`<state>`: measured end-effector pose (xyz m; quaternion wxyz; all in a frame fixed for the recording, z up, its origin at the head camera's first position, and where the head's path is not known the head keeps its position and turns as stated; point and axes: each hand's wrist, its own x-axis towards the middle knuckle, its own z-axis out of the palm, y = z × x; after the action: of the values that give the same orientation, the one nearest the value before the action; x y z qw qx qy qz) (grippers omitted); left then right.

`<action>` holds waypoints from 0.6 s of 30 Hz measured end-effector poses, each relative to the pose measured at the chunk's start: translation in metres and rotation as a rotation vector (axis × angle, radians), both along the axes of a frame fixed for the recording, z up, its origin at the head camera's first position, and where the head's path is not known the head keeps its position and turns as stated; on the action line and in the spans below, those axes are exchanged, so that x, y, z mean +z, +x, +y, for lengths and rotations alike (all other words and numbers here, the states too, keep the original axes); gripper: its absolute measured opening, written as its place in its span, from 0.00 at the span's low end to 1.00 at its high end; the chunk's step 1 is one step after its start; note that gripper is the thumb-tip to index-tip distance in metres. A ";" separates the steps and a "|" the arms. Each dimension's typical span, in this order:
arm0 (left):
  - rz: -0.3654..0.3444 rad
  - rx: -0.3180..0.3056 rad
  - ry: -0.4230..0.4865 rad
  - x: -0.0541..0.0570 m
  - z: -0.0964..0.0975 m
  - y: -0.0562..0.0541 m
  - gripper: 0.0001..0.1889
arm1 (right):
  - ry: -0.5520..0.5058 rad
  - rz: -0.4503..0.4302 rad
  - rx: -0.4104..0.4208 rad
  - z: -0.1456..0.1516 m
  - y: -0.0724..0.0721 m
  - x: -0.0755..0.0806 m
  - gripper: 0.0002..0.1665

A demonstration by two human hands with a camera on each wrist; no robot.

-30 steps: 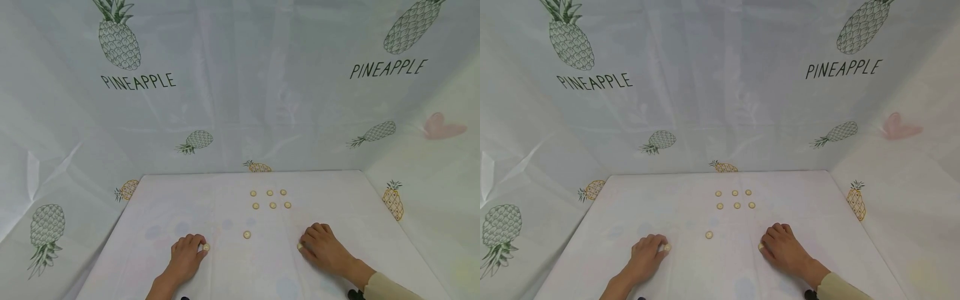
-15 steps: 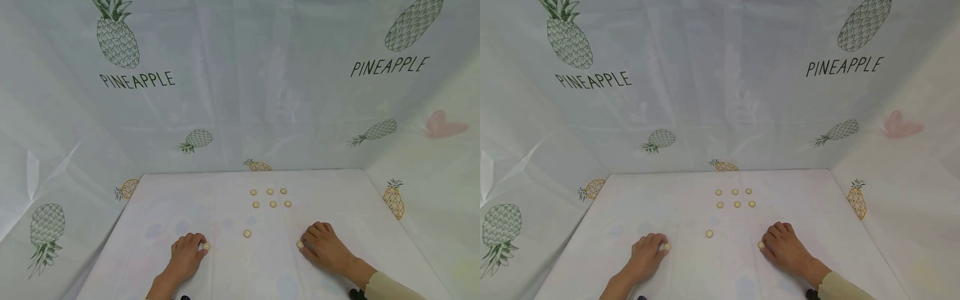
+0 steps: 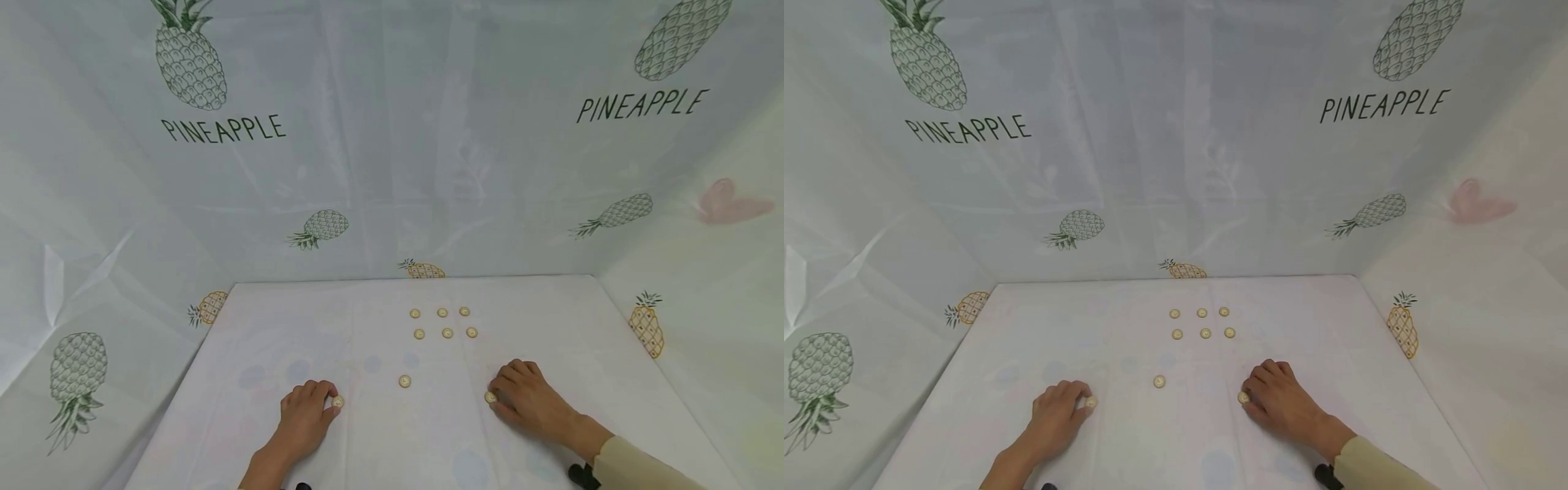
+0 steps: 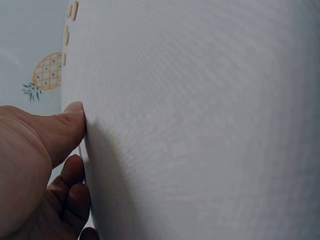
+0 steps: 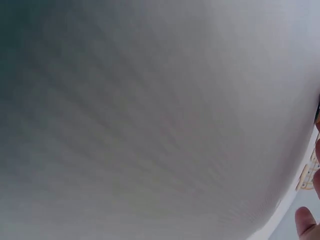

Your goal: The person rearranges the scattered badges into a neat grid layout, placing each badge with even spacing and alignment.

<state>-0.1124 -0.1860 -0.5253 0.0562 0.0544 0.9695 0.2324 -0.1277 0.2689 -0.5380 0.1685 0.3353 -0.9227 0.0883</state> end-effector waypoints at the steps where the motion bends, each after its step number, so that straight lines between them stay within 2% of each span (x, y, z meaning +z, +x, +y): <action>1: 0.000 0.001 0.000 0.000 0.000 0.000 0.11 | 0.001 -0.027 -0.010 -0.001 0.000 0.001 0.14; 4: 0.002 0.001 -0.001 0.000 0.000 0.000 0.11 | -0.006 -0.100 -0.039 -0.003 0.000 0.005 0.14; 6: 0.003 -0.001 -0.002 0.001 0.000 0.000 0.11 | -0.019 -0.116 -0.047 -0.005 -0.002 0.006 0.14; 14: 0.005 -0.003 0.002 0.001 0.000 0.000 0.11 | 0.046 0.059 -0.006 -0.002 -0.009 -0.003 0.17; 18: 0.002 -0.004 0.004 0.002 0.000 0.000 0.11 | 0.054 0.098 0.010 0.000 -0.011 -0.003 0.16</action>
<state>-0.1122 -0.1857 -0.5232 0.0556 0.0564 0.9689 0.2343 -0.1386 0.2687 -0.5406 0.2038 0.3483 -0.9137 0.0475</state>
